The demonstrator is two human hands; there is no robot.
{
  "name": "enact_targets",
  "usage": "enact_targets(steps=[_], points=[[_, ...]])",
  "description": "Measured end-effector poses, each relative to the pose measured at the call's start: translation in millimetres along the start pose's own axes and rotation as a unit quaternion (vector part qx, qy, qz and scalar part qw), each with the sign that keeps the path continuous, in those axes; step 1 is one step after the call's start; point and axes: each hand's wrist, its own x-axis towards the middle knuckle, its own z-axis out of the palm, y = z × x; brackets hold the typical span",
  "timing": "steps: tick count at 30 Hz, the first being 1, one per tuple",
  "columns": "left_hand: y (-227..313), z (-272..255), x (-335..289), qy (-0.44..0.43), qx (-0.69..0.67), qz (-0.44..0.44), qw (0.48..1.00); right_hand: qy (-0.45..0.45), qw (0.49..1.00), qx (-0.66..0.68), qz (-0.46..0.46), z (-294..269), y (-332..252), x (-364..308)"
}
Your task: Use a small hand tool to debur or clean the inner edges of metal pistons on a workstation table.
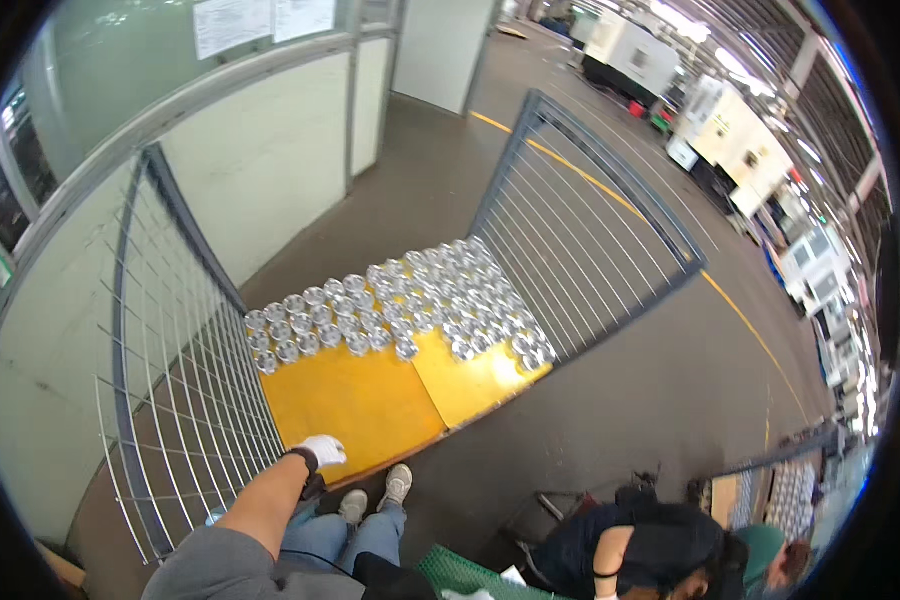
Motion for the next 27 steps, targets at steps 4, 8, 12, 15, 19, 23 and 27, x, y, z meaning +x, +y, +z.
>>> enact_targets(steps=[4,8,12,15,19,23,27], points=[[-46,35,-12,0.015,-0.028,-0.065,0.997,-0.026,0.995,-0.077,-0.057,12,-19,12],[-33,45,-17,-0.016,-0.114,-0.079,0.99,-0.133,0.959,-0.198,-0.152,-31,-104,50],[-21,36,-13,0.015,-0.154,-0.123,0.98,-0.235,0.877,-0.336,-0.249,-113,-215,116],[-34,38,-13,0.011,-0.227,-0.158,0.961,-0.326,0.798,-0.416,-0.29,-162,-272,143],[-55,39,-14,0.053,-0.308,-0.225,0.923,-0.424,0.676,-0.492,-0.348,-212,-323,209],[-5,-6,24,0.077,-0.375,-0.213,0.899,-0.238,0.846,-0.4,-0.261,-232,-341,331],[1,-5,52,0.119,-0.375,-0.19,0.899,-0.006,0.798,-0.327,-0.506,-150,-480,404]])
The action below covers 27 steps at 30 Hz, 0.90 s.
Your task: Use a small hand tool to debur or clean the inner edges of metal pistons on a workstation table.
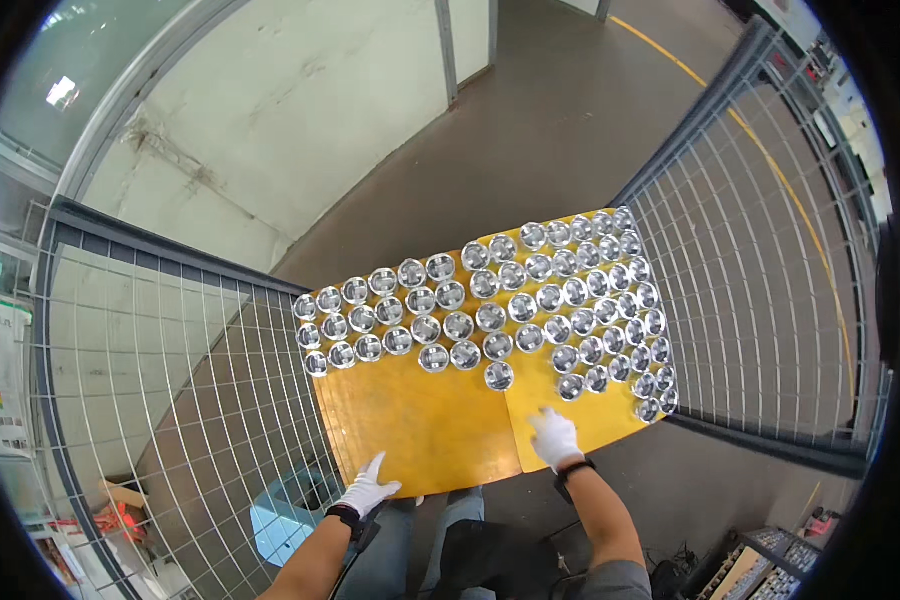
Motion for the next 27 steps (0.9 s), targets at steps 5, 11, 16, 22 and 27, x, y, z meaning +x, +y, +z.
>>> enact_targets(steps=[5,11,16,22,27], points=[[19,13,42,-0.01,0.048,-0.011,0.999,0.188,0.946,-0.171,-0.2,15,-35,144],[-10,-8,127,0.121,0.116,0.061,0.984,0.209,0.945,-0.128,-0.217,49,-33,201],[24,-52,191,0.147,0.152,0.101,0.972,0.196,0.965,-0.078,-0.154,26,-51,198],[85,-42,208,0.143,0.212,0.214,0.943,0.204,0.977,0.036,-0.055,73,-87,171],[120,-37,229,0.105,0.249,0.219,0.938,0.192,0.979,-0.013,-0.067,37,-126,187]])
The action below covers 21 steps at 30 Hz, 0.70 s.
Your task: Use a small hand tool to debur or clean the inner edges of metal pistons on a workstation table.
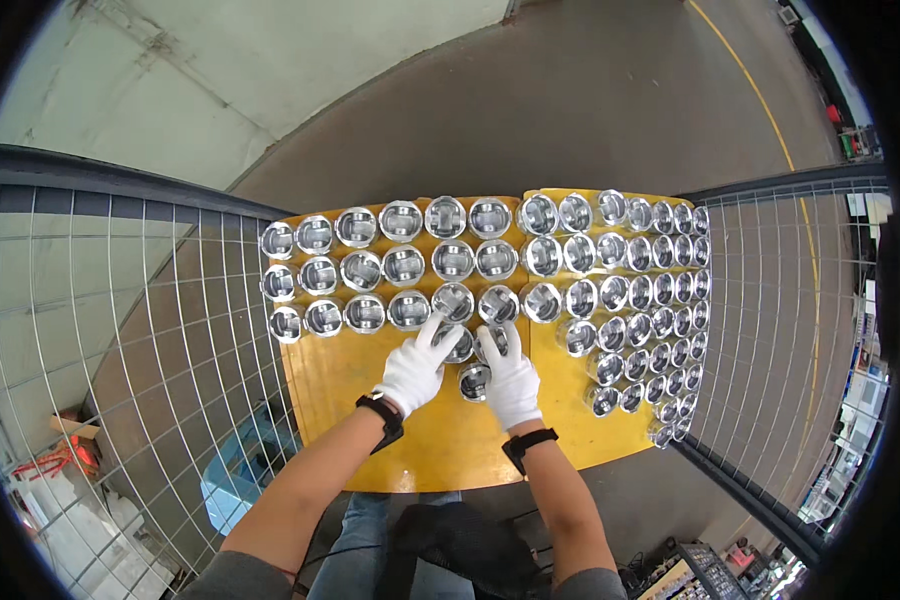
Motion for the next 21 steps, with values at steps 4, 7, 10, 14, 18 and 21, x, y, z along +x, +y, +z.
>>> enact_targets(steps=[4,7,10,14,18,21], points=[[12,0,41,-0.037,-0.017,-0.012,0.999,-0.201,0.979,-0.016,0.033,-16,9,33],[8,17,52,-0.014,-0.022,-0.006,1.0,-0.27,0.96,-0.07,0.004,-12,-1,45],[21,26,56,0.017,0.018,0.032,0.999,-0.259,0.957,-0.129,0.026,4,3,36],[2,47,36,0.05,0.067,0.085,0.993,-0.252,0.964,-0.091,0.002,-2,0,23],[-19,64,-14,0.057,0.046,0.101,0.992,-0.253,0.961,-0.097,-0.049,5,-9,0],[-48,73,-63,0.04,-0.027,0.073,0.996,-0.207,0.967,-0.093,-0.111,20,-23,-31]])
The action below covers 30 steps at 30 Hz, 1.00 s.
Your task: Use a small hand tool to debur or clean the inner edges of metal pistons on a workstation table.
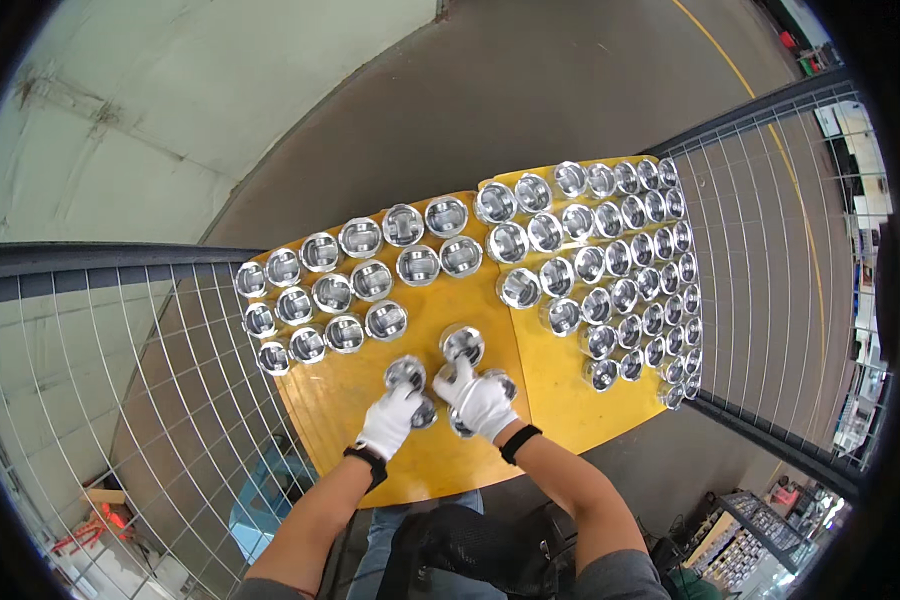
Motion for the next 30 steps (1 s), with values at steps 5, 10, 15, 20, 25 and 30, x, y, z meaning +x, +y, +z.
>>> enact_targets(steps=[5,10,15,20,25,30], points=[[-30,1,-78,0.048,-0.019,-0.088,0.995,-0.081,0.996,0.014,-0.027,17,-46,-14],[-78,2,-124,0.075,-0.176,-0.256,0.948,-0.04,0.996,0.067,-0.051,29,-67,-4],[-66,-29,-125,0.051,0.023,-0.14,0.989,0.04,0.998,0.048,-0.007,-64,10,33],[-25,-52,-79,0.184,0.01,-0.11,0.977,0.158,0.965,-0.125,0.165,-116,136,69],[12,-84,9,0.188,-0.002,-0.034,0.982,-0.025,0.975,-0.047,0.214,-130,149,103],[37,-105,133,0.116,0.069,0.062,0.989,0.072,0.956,-0.074,0.273,-99,150,95]])
